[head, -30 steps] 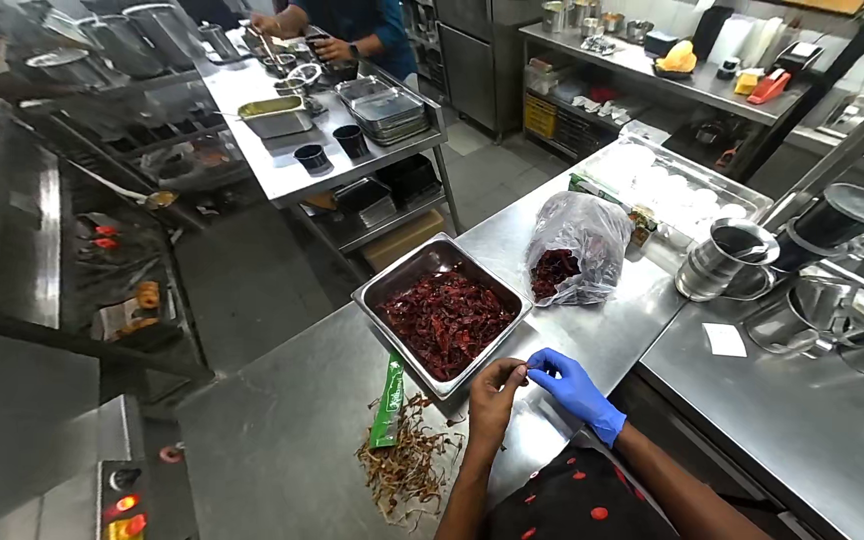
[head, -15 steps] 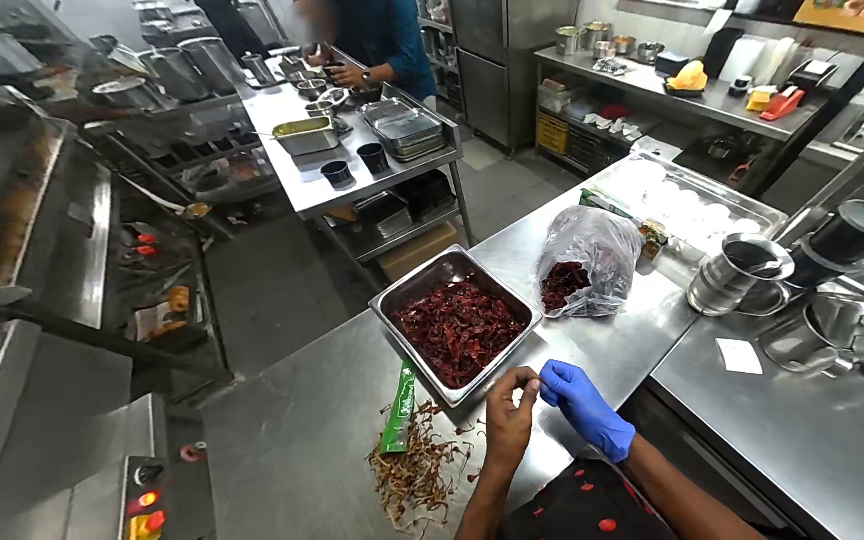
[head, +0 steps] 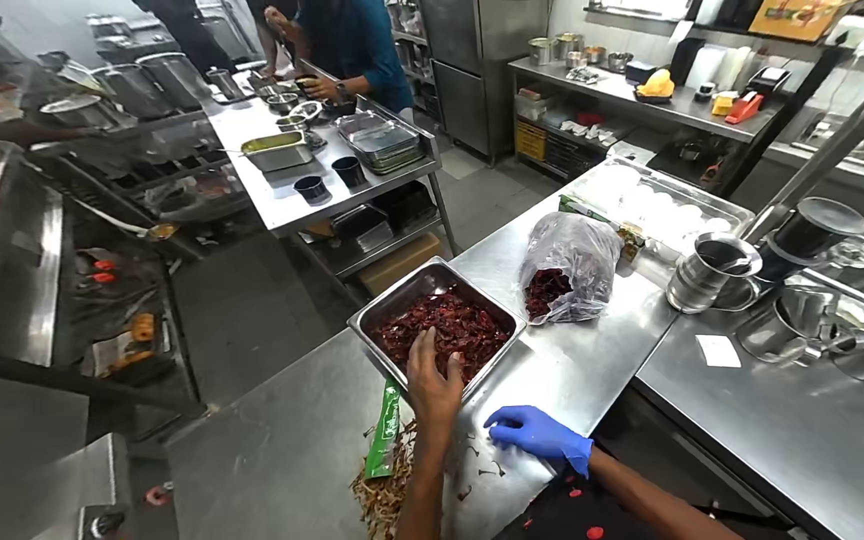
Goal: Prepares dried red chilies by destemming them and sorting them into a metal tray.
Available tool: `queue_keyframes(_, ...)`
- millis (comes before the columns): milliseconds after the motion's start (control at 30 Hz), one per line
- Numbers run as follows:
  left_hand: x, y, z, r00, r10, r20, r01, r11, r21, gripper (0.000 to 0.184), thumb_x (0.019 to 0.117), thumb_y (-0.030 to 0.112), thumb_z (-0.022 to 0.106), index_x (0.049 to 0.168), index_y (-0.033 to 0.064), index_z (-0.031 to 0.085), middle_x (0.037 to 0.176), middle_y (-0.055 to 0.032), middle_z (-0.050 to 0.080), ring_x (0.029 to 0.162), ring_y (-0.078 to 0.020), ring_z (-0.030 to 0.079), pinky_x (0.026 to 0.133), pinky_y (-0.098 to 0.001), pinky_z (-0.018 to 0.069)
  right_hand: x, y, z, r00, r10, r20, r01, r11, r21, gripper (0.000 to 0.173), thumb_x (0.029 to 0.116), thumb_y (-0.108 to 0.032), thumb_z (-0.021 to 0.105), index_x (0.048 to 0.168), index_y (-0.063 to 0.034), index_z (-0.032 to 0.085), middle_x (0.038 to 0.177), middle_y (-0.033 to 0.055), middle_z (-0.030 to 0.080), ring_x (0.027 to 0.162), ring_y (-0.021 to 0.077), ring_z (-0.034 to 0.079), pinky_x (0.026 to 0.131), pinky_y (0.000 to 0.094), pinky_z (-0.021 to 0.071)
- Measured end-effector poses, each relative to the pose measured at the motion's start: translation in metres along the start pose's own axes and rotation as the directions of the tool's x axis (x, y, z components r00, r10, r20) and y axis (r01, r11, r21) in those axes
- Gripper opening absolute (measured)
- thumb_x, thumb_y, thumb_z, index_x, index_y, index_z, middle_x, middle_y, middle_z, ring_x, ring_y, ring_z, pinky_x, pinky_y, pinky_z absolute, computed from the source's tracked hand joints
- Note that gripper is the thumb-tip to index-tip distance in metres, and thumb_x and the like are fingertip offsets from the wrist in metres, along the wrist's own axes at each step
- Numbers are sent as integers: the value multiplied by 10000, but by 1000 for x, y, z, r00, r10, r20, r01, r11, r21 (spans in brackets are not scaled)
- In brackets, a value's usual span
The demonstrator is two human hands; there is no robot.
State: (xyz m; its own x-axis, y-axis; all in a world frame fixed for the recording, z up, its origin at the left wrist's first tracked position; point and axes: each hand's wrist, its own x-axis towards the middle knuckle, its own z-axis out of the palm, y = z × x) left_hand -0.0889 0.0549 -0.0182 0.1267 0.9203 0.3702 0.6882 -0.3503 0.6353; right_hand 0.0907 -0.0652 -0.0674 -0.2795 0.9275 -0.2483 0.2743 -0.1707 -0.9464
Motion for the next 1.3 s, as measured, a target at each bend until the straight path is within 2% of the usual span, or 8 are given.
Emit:
queue_keyframes(100, -13, -17, 5, 997, 67, -49, -66, 998, 21, 440, 984, 264, 628, 1399, 117, 614, 1462, -106, 575, 1344, -316, 548, 1100, -569, 453, 10, -14, -30, 972, -62, -226, 59, 998, -21, 364, 1036, -407, 563, 1278, -173, 701, 1081, 17, 729, 948, 123, 689, 871, 358, 571)
queue_keyframes(200, -35, -27, 12, 998, 25, -52, -29, 997, -70, 182, 969, 237, 663, 1032, 99, 764, 1042, -59, 738, 973, -197, 703, 880, -442, 584, 15, -9, -81, 844, -140, -518, 5, 968, -252, 248, 1042, -338, 576, 1142, -183, 741, 1003, 17, 740, 875, 153, 705, 794, 438, 594)
queue_keyframes(367, -46, -25, 28, 996, -76, -42, 71, 993, -99, 300, 985, 335, 638, 828, 93, 722, 741, -20, 658, 689, -154, 638, 685, -413, 553, 66, 2, -169, 744, -293, -601, -178, 780, -600, 202, 988, -215, 609, 1087, -139, 768, 1045, 70, 745, 1000, 256, 702, 911, 527, 547)
queue_keyframes(600, -50, -26, 36, 997, -71, -42, 69, 997, -38, 186, 949, 162, 605, 1058, 50, 705, 910, -80, 696, 793, -225, 671, 745, -482, 571, 141, 14, -189, 902, -222, -369, -243, 446, -862, 244, 946, -328, 677, 1037, -116, 757, 1085, 141, 698, 1094, 365, 628, 938, 570, 491)
queue_keyframes(867, -50, -8, 13, 955, -297, 19, 291, 921, -259, 139, 970, 224, 651, 1033, 137, 739, 841, 26, 724, 702, -79, 677, 664, -335, 587, 89, -15, -186, 693, -11, -721, -36, 998, -51, 215, 996, -292, 660, 1028, -109, 769, 945, 59, 727, 872, 179, 675, 796, 440, 551)
queue_keyframes(1033, -48, 36, 14, 978, -109, 179, 193, 796, -573, 229, 992, 249, 667, 1175, 134, 743, 1026, 17, 763, 941, -115, 729, 881, -345, 627, 2, -56, -141, 897, -41, -439, 209, 917, 341, 309, 1077, -383, 496, 1280, -217, 661, 990, 16, 680, 751, 97, 605, 672, 265, 523)
queue_keyframes(1167, -41, 77, 18, 980, -10, 199, 151, 689, -709, 589, 938, 276, 743, 1490, 262, 537, 1314, 31, 666, 972, -183, 716, 844, -387, 639, 2, -69, -106, 916, -38, -398, 236, 856, 460, 296, 1073, -298, 502, 1116, -78, 695, 935, 78, 672, 769, 138, 591, 707, 297, 516)
queue_keyframes(1300, -38, 85, 11, 992, 59, 113, 37, 713, -700, 302, 901, 183, 790, 1199, 209, 749, 1153, 22, 718, 946, -173, 718, 833, -391, 648, -24, -90, -75, 885, -52, -462, 185, 951, 247, 238, 1028, -342, 610, 1006, -146, 742, 866, 29, 672, 753, 136, 586, 684, 304, 496)
